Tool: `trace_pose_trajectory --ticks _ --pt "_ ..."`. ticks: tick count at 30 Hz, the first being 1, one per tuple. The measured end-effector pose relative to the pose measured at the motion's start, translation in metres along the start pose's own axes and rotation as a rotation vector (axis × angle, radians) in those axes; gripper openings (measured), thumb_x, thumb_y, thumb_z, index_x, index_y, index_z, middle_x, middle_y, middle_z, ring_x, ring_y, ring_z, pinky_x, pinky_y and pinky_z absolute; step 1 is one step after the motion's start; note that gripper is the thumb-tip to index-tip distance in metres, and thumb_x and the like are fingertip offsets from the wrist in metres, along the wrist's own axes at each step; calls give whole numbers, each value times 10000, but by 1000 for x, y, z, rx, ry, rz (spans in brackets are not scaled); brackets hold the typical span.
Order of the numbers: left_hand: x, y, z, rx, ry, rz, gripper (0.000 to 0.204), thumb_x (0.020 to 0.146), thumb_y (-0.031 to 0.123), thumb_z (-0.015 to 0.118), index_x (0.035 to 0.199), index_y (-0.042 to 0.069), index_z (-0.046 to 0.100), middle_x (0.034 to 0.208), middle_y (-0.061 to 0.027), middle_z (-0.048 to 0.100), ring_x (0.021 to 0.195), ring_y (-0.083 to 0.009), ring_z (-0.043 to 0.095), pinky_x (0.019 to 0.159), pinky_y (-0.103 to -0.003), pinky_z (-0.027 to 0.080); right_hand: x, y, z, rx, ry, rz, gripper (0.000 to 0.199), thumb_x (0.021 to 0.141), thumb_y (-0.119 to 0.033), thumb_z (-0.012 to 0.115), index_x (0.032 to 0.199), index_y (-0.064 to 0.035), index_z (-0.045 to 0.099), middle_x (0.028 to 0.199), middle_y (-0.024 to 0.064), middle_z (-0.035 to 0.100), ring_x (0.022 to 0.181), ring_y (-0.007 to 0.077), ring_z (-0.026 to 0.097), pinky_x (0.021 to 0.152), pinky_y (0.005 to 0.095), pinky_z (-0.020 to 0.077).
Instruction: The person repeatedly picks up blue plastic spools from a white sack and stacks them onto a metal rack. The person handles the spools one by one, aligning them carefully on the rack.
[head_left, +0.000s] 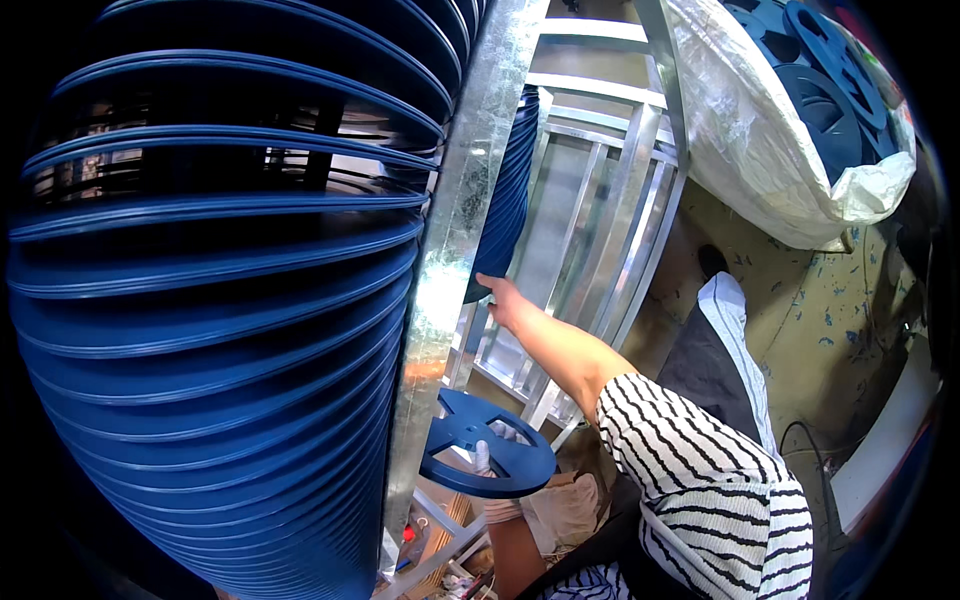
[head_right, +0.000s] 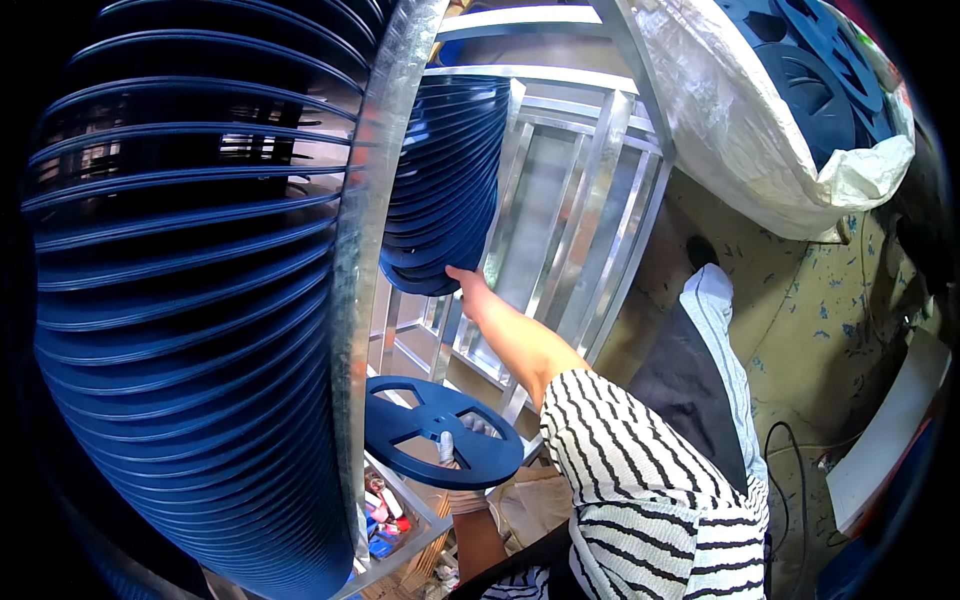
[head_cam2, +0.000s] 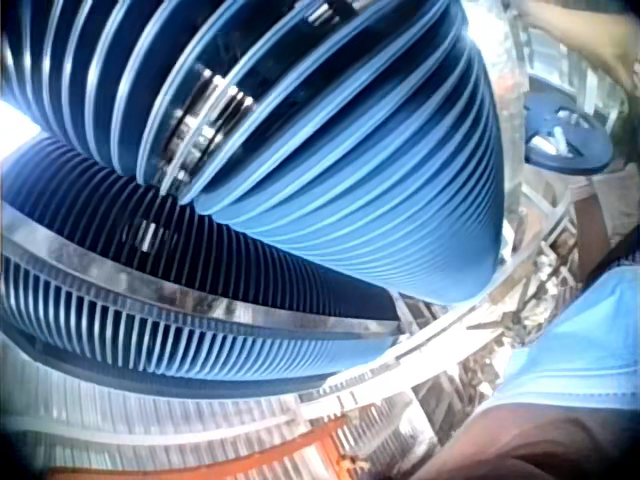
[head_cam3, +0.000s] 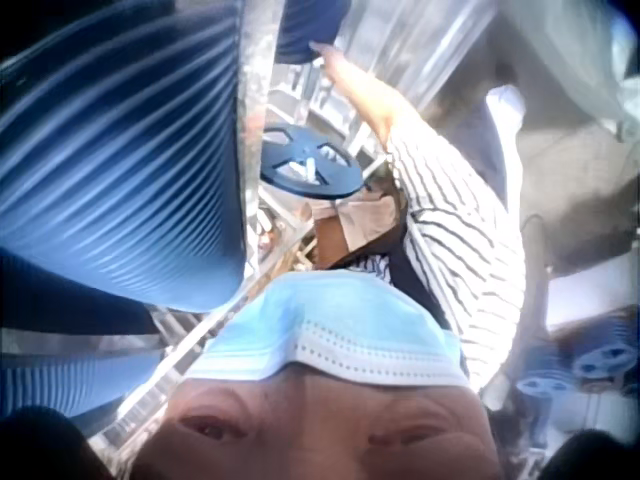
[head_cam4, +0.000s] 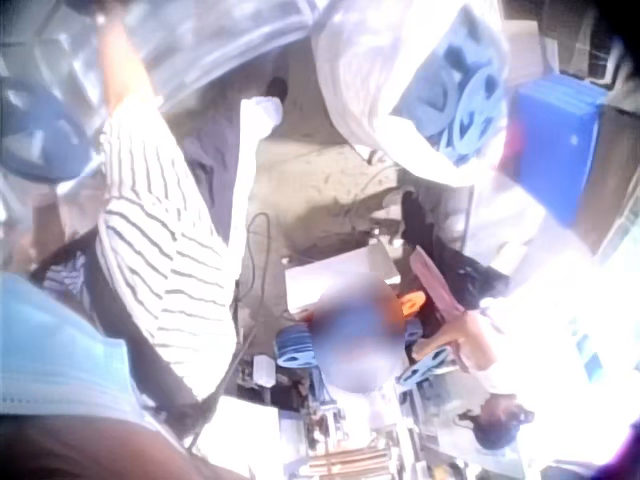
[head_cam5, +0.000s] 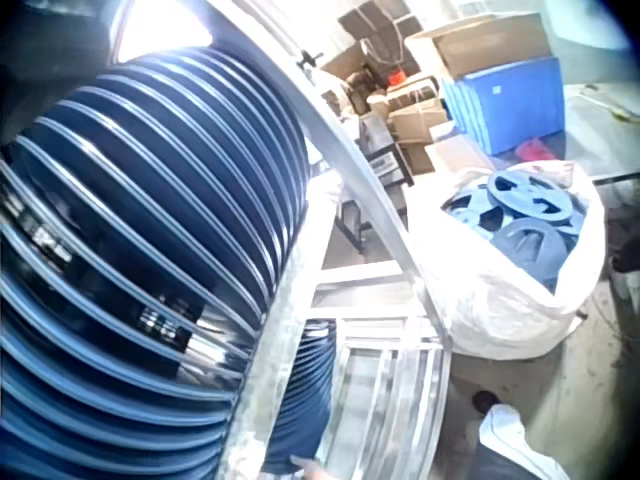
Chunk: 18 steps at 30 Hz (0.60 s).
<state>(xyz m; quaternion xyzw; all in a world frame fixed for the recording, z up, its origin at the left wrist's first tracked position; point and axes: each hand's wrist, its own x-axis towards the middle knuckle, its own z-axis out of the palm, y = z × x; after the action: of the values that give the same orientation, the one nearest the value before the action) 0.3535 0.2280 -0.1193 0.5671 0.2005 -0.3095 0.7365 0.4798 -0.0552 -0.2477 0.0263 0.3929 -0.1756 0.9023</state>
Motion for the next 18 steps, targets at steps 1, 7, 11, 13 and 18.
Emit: trace_pose_trajectory --ticks 1,7,11,13,18 --pt "4 1 -7 0 42 20 437 934 271 569 1277 13 485 1203 -157 586 1067 -296 591 980 -455 473 -7 5 10 37 48 35 683 773 -231 750 1326 -77 379 1359 109 457 1354 275 276 1090 512 174" --pt "27 30 18 59 -41 73 535 899 414 582 1234 2 517 1152 -111 609 1140 -283 534 1052 -452 384 -5 14 50 -16 388 -145 473 832 -196 681 1191 23 465 1142 161 592 1049 287 590 904 417 448" --pt "97 45 43 24 -121 128 645 862 492 602 1251 -14 507 1248 -118 554 1172 -277 487 1074 -426 327 52 1 53 282 -55 -201 366 938 -236 562 1239 -60 449 1156 154 585 956 283 635 620 406 572" --pt "137 64 11 -160 -209 113 668 859 484 606 1306 10 457 1275 -125 538 1197 -280 469 1078 -431 316 41 21 77 332 -134 18 315 941 -259 554 1177 -58 500 1058 126 621 835 263 654 541 389 556" --pt "188 78 132 -43 -295 176 658 869 482 583 1316 20 441 1291 -121 520 1208 -276 457 1082 -431 309 56 -34 120 433 -120 33 221 937 -235 536 1063 -56 569 920 86 656 676 218 659 492 366 542"
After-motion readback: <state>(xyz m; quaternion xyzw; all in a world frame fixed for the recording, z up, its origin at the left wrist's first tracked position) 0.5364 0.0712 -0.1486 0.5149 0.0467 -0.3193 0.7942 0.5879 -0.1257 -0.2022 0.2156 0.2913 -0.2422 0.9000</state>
